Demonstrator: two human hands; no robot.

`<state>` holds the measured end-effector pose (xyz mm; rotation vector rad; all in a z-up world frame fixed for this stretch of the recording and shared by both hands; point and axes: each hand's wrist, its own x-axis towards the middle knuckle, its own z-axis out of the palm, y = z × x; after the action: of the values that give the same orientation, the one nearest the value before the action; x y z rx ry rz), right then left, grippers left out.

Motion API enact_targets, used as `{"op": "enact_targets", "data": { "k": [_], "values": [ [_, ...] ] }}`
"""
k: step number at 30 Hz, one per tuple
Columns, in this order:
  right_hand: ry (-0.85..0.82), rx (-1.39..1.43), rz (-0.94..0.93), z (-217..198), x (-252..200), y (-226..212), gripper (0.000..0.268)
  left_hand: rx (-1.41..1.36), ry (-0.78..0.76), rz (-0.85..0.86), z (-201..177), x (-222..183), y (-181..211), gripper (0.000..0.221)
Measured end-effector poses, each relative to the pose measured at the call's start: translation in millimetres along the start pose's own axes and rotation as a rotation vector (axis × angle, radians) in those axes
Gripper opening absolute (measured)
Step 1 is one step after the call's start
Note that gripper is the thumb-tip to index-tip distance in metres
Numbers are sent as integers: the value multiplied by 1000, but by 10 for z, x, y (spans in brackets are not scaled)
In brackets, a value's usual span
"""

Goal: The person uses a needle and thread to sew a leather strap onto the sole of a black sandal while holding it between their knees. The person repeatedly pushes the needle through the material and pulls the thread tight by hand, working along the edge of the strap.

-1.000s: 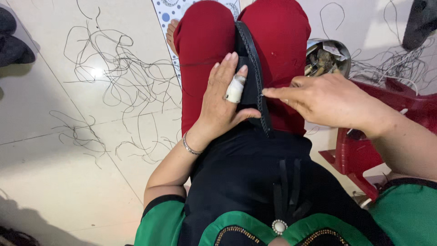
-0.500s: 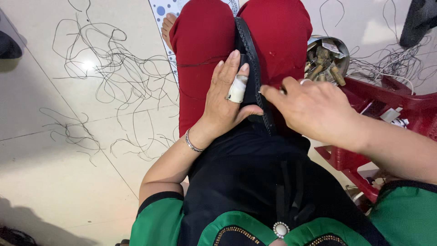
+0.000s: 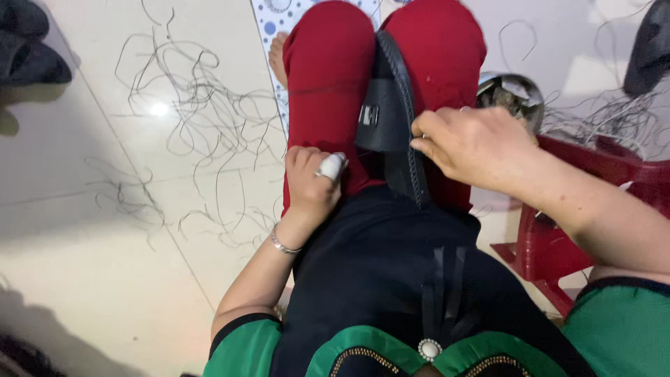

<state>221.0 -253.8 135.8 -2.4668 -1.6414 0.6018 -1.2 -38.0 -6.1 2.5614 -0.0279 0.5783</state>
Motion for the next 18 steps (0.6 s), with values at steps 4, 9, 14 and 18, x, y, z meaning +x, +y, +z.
{"op": "enact_targets", "data": {
  "k": [4, 9, 14, 18],
  "values": [
    [-11, -1, -34, -149, 122, -28, 17, -912, -130, -373, -686, 645, 508, 11],
    [-276, 113, 3, -359, 342, -22, 15, -1505, -40, -941, -121, 507, 915, 12],
    [-486, 135, 79, -515, 591, 9, 17, -1532, 157, -1114, 534, 418, 822, 9],
    [-148, -62, -62, -150, 232, -63, 22, -1650, 198, -1058, 501, 463, 785, 19]
  ]
}}
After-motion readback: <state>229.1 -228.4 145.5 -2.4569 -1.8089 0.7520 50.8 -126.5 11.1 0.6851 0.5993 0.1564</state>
